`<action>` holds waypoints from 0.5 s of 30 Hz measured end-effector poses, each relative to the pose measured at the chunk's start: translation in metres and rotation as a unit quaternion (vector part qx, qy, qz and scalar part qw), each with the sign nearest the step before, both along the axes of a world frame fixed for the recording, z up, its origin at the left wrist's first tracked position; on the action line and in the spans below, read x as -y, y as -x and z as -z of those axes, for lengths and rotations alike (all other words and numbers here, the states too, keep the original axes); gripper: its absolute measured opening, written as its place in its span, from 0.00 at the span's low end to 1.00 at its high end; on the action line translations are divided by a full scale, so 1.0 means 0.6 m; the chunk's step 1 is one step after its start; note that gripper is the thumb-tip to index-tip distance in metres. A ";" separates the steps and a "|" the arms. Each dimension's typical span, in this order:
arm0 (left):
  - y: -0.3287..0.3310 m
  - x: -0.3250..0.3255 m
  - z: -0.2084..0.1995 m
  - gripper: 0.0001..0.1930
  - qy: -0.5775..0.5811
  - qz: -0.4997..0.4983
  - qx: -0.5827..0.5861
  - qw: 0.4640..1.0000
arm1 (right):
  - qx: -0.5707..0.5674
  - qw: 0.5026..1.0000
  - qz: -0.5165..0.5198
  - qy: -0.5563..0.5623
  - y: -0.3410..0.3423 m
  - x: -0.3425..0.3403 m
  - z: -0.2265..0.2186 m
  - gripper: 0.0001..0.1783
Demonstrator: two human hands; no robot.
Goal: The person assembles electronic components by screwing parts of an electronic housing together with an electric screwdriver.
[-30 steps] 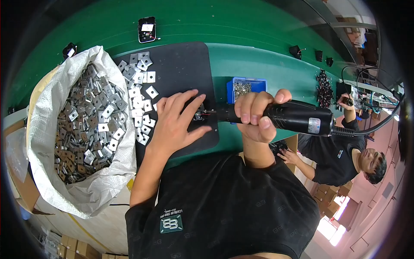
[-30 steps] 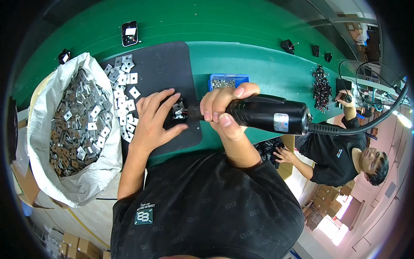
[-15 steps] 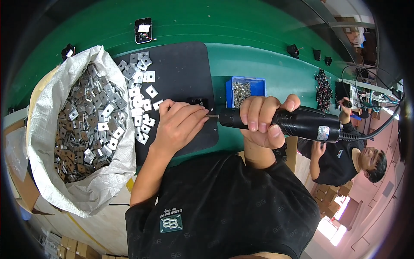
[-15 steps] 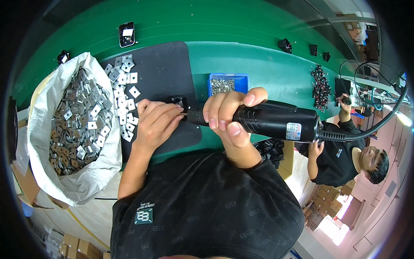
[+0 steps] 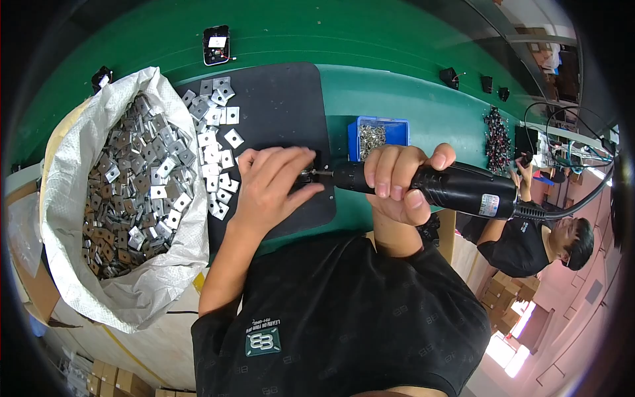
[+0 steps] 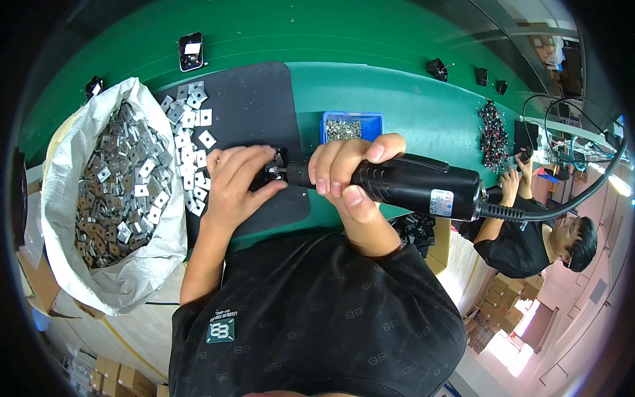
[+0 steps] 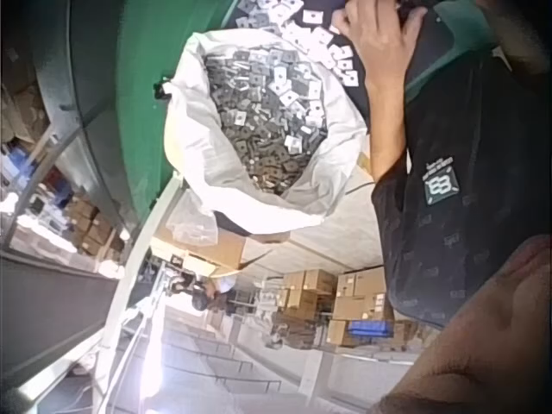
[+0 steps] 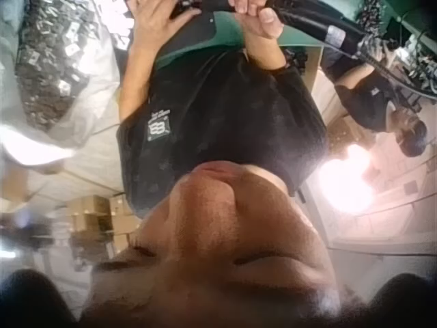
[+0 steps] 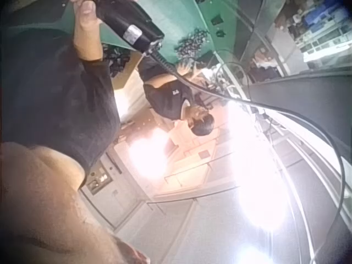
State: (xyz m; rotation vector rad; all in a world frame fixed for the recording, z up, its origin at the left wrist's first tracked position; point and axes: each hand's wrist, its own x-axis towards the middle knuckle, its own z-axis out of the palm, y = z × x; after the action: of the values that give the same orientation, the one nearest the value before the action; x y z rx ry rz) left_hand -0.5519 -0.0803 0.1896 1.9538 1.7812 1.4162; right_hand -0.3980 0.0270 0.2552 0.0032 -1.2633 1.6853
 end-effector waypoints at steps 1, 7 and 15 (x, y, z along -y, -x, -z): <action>0.003 0.003 -0.006 0.29 0.054 -0.011 -0.009 0.998 | 0.010 1.000 0.014 0.003 0.001 0.001 0.005 0.23; 0.012 0.006 0.009 0.40 0.169 0.011 -0.072 0.983 | 0.015 0.999 0.043 0.010 0.012 0.002 0.042 0.24; 0.003 -0.004 0.018 0.38 0.151 -0.009 -0.040 0.988 | 0.037 0.998 0.050 -0.013 0.017 -0.004 0.066 0.24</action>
State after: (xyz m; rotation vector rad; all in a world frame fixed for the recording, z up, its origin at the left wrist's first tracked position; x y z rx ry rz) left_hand -0.5537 -0.0780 0.1789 1.8599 1.9216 1.0118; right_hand -0.4080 0.0293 0.2158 -0.1064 -1.3190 1.5957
